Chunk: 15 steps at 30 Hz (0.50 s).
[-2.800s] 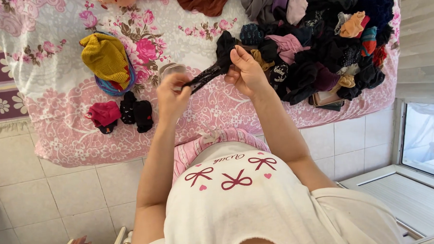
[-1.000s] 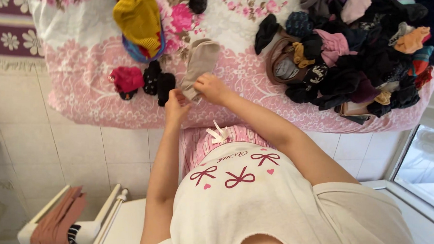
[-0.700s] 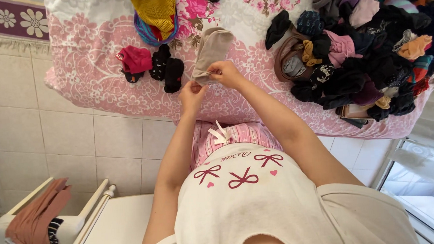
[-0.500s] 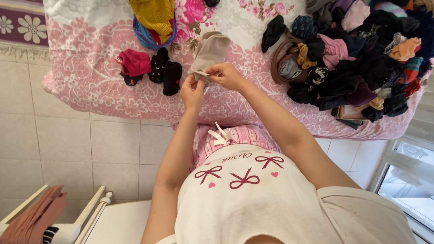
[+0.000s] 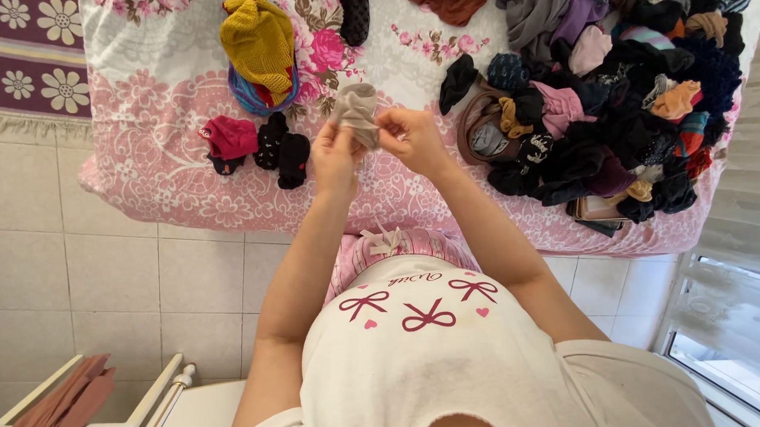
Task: The recorder is pairing and folding a large pile of socks on a bed.
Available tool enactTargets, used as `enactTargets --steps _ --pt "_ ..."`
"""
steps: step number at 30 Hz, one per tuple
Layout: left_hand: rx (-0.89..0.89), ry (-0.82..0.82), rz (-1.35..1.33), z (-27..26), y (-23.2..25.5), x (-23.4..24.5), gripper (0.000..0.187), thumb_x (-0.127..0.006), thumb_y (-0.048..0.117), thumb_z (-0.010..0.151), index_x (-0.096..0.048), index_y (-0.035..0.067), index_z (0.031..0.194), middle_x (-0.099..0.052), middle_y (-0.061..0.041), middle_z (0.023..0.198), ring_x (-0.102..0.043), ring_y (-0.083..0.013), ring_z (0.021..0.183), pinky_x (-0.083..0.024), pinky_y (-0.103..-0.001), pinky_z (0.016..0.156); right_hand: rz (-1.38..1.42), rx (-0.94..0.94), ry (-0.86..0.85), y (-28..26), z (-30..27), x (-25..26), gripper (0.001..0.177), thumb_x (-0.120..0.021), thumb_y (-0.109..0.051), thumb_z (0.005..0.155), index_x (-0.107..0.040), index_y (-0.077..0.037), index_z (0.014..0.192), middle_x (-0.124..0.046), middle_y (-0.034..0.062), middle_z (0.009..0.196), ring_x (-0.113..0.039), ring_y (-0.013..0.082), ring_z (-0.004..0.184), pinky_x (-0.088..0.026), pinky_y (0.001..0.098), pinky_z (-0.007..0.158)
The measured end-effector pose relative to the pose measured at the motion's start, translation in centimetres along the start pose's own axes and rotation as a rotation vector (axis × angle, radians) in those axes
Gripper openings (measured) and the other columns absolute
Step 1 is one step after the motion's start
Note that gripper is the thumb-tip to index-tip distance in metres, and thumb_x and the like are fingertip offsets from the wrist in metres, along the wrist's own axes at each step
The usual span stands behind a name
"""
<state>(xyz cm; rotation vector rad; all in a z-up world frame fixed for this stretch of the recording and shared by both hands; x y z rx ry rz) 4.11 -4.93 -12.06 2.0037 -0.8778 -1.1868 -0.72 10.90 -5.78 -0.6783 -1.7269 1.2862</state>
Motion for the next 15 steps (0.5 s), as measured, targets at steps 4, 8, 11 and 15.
enactTargets --steps 4,8,11,15 --pt "0.159 0.035 -0.470 -0.5 0.8 -0.4 0.027 -0.052 0.020 0.105 -0.062 0.000 0.119 -0.073 -0.010 0.111 -0.072 -0.0200 0.098 -0.062 -0.035 0.083 0.492 -0.131 0.164 1.5 -0.3 0.0 0.011 -0.062 -0.005 0.096 -0.067 0.001 0.104 -0.073 0.0065 0.091 -0.070 0.0115 0.082 -0.060 0.0311 0.078" --pt "0.185 -0.117 -0.545 -1.7 1.9 -0.6 0.032 -0.051 0.024 0.109 -0.062 -0.001 0.127 -0.071 -0.011 0.119 -0.070 -0.0205 0.107 -0.058 -0.035 0.093 1.341 -0.249 0.101 0.4 -0.6 -0.6 0.021 -0.048 -0.011 0.098 -0.059 0.000 0.111 -0.071 0.0120 0.110 -0.071 0.0210 0.101 -0.056 0.0371 0.099" --pt "0.190 -0.154 -0.570 -2.5 2.4 -0.4 0.036 -0.052 0.026 0.108 -0.061 -0.002 0.128 -0.070 -0.013 0.122 -0.070 -0.0223 0.111 -0.057 -0.037 0.099 1.307 -0.367 0.146 -0.1 -0.2 -0.9 0.030 -0.043 -0.015 0.092 -0.060 -0.001 0.112 -0.070 0.0121 0.109 -0.070 0.0213 0.101 -0.056 0.0389 0.097" --pt "0.190 -0.209 -0.541 -3.9 0.7 -0.5 0.040 -0.053 0.029 0.109 -0.060 -0.003 0.132 -0.069 -0.012 0.126 -0.067 -0.0217 0.116 -0.055 -0.037 0.103 1.288 -0.274 0.098 5.5 -0.2 -1.9 0.019 -0.047 -0.011 0.104 -0.058 -0.001 0.117 -0.067 0.0119 0.108 -0.067 0.0215 0.102 -0.056 0.0393 0.098"
Point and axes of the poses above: each hand's wrist, its own z-axis towards the middle knuckle, its own x-axis out of the back of the hand, y = z × x, the point moved 1 cm from there along z, towards the middle knuckle
